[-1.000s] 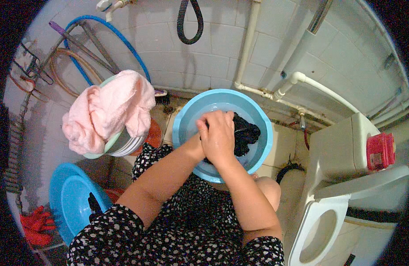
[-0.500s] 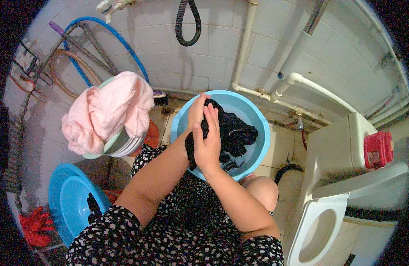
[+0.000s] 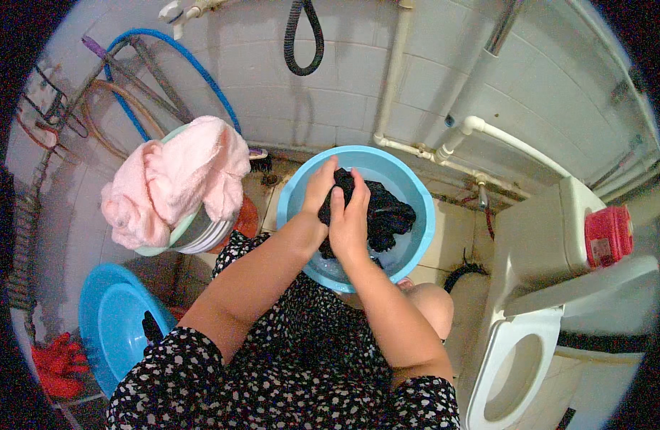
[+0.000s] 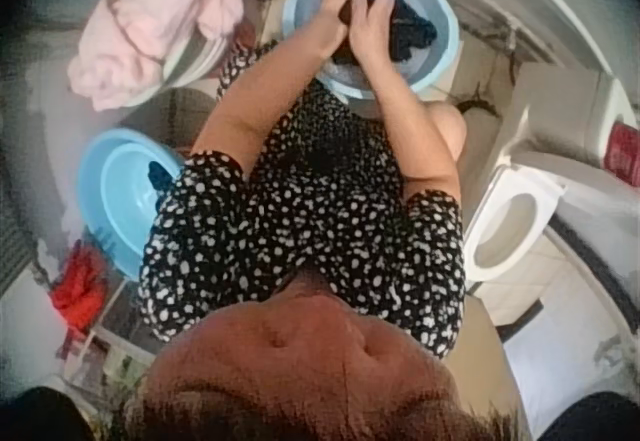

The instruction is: The person washes a dark garment by hand in a blue basin filled with water. They apply soap from a yellow bar, scrub the fabric, and rinse it repeatedly. The person manipulates the cloth by hand, wringing and submerging it throughout the process.

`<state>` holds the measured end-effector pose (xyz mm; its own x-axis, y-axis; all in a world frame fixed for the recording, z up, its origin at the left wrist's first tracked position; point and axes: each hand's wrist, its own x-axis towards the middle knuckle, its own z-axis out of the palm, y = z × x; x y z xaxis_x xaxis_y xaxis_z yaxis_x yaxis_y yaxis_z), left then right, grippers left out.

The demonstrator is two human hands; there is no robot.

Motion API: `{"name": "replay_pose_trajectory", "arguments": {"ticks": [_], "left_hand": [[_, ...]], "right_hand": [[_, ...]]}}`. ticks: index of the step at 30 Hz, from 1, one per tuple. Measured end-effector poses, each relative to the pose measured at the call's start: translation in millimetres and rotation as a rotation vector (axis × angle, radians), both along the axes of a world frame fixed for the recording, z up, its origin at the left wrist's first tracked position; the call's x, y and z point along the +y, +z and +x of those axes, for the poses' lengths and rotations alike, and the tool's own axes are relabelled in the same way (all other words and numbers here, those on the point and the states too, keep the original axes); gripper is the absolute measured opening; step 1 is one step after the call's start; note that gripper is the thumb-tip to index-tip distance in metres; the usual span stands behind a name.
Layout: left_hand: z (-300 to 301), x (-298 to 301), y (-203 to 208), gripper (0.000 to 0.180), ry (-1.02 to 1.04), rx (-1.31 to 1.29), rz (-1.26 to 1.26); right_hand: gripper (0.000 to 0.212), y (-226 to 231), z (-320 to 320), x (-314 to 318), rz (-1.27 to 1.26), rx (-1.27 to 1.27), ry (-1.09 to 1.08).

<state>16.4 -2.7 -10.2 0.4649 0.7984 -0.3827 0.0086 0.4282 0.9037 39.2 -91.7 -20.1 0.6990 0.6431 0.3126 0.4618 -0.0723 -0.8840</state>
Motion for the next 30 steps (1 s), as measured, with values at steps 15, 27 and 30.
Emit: {"name": "replay_pose_trajectory", "arguments": {"ticks": [15,27,30], "left_hand": [[-29.6,-36.0,45.0,0.026,-0.248,-0.648,-0.348],[-9.9,-32.2,-13.1,0.033,-0.223,-0.815,-0.656],[-10.8,-80.6,9.3,0.036,-0.246,-0.662,-0.493]], "right_hand": [[0.035,74.6,41.8,-33.7,0.308,1.119,0.195],[0.028,16.2,39.2,-10.0,0.255,0.461,-0.105],[0.027,15.9,77.1,-9.7,0.269,0.333,-0.316]]}}
